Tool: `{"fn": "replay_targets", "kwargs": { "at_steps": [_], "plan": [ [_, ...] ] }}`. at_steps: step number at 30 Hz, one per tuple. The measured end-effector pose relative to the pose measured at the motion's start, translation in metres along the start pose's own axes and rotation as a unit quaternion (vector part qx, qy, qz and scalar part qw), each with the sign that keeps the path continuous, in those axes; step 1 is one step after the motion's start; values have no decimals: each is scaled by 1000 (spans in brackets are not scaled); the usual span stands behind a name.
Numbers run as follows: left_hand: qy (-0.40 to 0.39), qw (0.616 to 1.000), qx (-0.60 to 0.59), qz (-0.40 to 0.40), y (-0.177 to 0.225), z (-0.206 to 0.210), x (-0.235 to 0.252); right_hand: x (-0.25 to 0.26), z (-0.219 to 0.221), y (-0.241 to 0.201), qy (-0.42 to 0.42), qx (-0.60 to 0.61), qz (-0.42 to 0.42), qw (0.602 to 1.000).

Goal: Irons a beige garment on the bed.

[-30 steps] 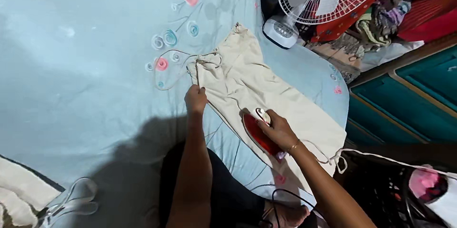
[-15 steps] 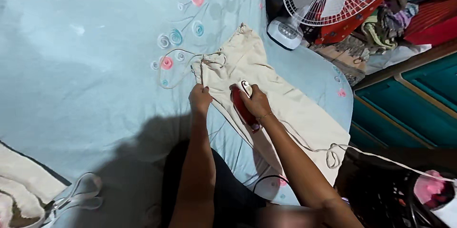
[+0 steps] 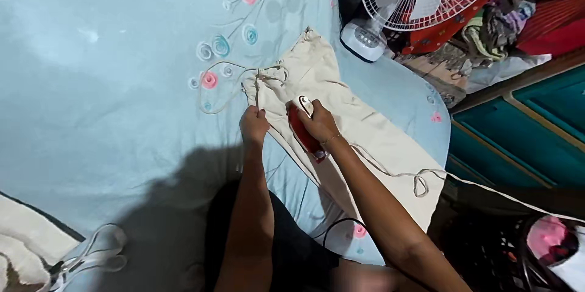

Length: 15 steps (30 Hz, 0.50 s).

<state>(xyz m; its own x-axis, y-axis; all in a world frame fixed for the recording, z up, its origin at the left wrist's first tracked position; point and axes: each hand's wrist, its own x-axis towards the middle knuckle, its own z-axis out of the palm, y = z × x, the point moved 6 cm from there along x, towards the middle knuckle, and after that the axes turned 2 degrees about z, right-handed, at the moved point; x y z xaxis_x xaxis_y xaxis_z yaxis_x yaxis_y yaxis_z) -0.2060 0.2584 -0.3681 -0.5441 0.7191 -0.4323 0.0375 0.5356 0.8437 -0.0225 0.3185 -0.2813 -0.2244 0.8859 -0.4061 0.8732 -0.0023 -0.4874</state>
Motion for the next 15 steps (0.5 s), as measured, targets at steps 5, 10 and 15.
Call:
{"fn": "replay_targets", "kwargs": {
  "at_steps": [5, 10, 15],
  "plan": [
    [1, 1000, -5, 4, 1, -1, -1, -67, 5, 33, -114, -88, -10, 990],
    [6, 1000, 15, 14, 2, -2, 1, -109, 2, 54, -112, -101, 4, 989],
    [115, 961, 143, 207, 52, -25, -28, -92, 8, 38, -84, -85, 7, 993]
  ]
}}
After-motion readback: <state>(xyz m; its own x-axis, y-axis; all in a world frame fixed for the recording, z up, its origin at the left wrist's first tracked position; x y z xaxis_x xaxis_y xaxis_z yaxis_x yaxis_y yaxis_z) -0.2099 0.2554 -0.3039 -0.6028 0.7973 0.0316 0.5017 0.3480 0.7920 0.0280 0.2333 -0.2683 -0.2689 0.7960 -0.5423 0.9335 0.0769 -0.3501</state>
